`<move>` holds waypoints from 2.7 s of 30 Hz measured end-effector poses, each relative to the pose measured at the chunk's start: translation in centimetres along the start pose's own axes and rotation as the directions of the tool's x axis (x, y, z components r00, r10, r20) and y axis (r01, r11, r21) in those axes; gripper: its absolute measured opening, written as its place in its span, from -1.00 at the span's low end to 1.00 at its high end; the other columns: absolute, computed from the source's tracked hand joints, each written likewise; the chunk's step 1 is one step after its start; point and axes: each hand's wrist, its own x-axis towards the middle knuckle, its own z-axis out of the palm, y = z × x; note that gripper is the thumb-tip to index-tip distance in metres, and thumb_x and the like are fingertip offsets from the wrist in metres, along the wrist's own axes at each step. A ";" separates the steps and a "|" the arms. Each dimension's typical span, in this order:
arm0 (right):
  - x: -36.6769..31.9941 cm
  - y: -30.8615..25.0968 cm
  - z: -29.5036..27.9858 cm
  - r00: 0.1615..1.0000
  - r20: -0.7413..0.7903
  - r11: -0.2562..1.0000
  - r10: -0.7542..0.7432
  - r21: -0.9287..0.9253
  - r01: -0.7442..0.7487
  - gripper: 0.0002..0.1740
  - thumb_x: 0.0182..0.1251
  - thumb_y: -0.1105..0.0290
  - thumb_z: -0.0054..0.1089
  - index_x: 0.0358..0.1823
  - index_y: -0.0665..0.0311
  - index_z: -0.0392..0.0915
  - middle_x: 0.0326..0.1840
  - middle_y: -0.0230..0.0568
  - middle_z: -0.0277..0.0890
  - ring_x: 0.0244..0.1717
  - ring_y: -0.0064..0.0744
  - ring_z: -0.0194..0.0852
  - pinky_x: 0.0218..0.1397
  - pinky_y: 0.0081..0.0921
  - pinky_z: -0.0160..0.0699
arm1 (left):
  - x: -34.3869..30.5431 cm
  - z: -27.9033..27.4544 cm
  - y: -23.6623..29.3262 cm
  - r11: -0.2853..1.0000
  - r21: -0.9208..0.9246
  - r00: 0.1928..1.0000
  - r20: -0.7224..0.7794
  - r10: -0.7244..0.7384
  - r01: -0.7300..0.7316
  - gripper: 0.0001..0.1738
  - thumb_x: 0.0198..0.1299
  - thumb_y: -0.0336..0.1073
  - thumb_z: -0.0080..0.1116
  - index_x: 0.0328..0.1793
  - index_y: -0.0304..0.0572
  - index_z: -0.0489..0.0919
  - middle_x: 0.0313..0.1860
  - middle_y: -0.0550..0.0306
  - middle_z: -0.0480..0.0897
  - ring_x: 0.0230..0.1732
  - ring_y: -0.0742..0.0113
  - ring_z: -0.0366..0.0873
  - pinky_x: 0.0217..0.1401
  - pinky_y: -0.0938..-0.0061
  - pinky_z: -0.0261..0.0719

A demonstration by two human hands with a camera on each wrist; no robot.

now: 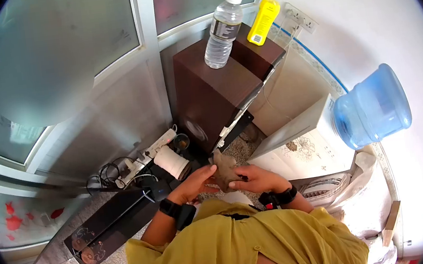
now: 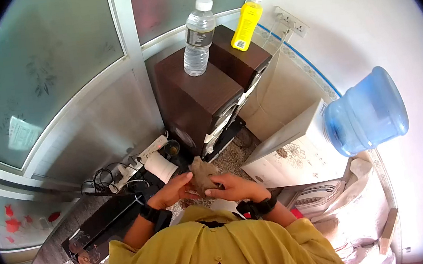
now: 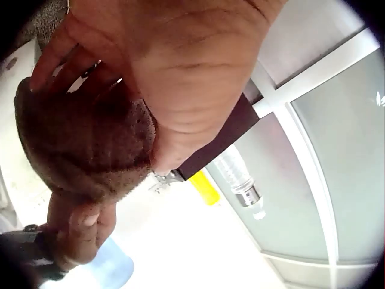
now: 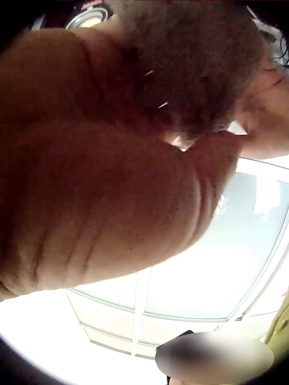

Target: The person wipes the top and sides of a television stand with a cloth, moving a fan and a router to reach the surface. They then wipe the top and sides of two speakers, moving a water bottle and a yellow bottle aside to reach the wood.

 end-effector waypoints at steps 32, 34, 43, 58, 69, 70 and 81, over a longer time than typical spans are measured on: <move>12.8 -3.6 -25.0 0.734 -0.600 0.879 -0.318 0.103 0.465 -0.13 0.24 0.51 0.33 0.54 0.29 0.05 0.46 0.05 0.24 0.43 -0.13 0.26 0.43 -0.27 0.28 | -6.5 6.9 -0.1 0.434 0.004 0.344 -0.603 0.720 -0.901 -0.06 0.03 -0.41 0.31 0.54 -0.39 0.10 0.41 -0.06 0.36 0.43 0.05 0.31 0.50 0.15 0.24; 14.6 -3.9 -25.3 0.732 -0.578 0.892 -0.361 0.014 0.452 -0.07 0.22 0.51 0.35 0.56 0.28 -0.01 0.48 0.08 0.19 0.49 -0.08 0.17 0.48 -0.22 0.19 | -7.0 8.3 0.5 0.517 0.085 0.376 -0.589 0.715 -0.852 0.01 -0.05 -0.63 0.30 0.57 -0.31 0.06 0.42 0.00 0.34 0.46 0.12 0.28 0.51 0.21 0.22; 19.7 -2.1 -26.1 0.891 -0.286 0.922 -0.352 0.057 0.383 -0.21 0.21 0.46 0.39 0.42 0.36 0.17 0.32 -0.13 0.37 0.34 -0.30 0.34 0.41 -0.36 0.26 | -7.5 8.9 1.3 0.535 0.108 0.409 -0.525 0.746 -0.838 0.14 0.00 -0.72 0.20 0.66 -0.03 -0.16 0.51 0.13 0.21 0.47 0.34 0.21 0.38 0.39 0.31; 15.8 -3.0 -21.1 0.838 -0.399 0.906 -0.372 0.039 0.421 -0.51 0.35 0.32 0.27 0.22 0.42 0.41 0.14 -0.12 0.50 0.14 -0.36 0.45 0.25 -0.42 0.41 | -12.2 8.8 0.5 0.483 0.247 0.347 -0.441 0.828 -0.840 0.23 0.01 -0.76 0.12 0.67 0.16 -0.32 0.57 0.23 0.05 0.55 0.38 0.04 0.50 0.30 0.17; 13.9 -10.0 -4.2 0.928 0.011 0.790 -0.373 0.528 0.311 -0.19 0.08 0.16 0.44 0.28 0.51 0.34 0.07 -0.02 0.59 0.03 -0.36 0.58 0.15 -0.36 0.52 | -16.0 10.2 0.0 0.223 0.549 -0.187 -0.593 0.783 -0.805 -0.06 -0.13 -0.25 0.62 0.38 -0.30 0.34 0.21 0.09 0.55 0.21 0.25 0.52 0.28 0.30 0.52; 14.8 -8.4 -3.5 0.928 0.057 0.846 -0.369 0.435 0.310 -0.24 0.06 0.19 0.43 0.23 0.46 0.36 0.07 -0.06 0.57 0.05 -0.36 0.56 0.19 -0.36 0.49 | -16.2 10.4 -0.3 0.163 0.476 -0.182 -0.598 0.781 -0.864 -0.11 -0.07 -0.27 0.59 0.38 -0.32 0.34 0.20 0.07 0.56 0.21 0.23 0.53 0.26 0.29 0.54; 16.3 -11.4 7.3 0.644 0.522 0.783 -0.559 0.080 0.616 -0.12 -0.06 0.32 0.48 0.34 0.39 0.25 0.14 -0.05 0.51 0.18 -0.28 0.47 0.23 -0.34 0.43 | -19.2 11.4 -4.0 0.286 0.757 -0.397 -0.577 0.714 -0.587 -0.26 0.06 -0.37 0.48 0.34 -0.28 0.33 0.11 0.15 0.53 0.13 0.41 0.48 0.21 0.44 0.49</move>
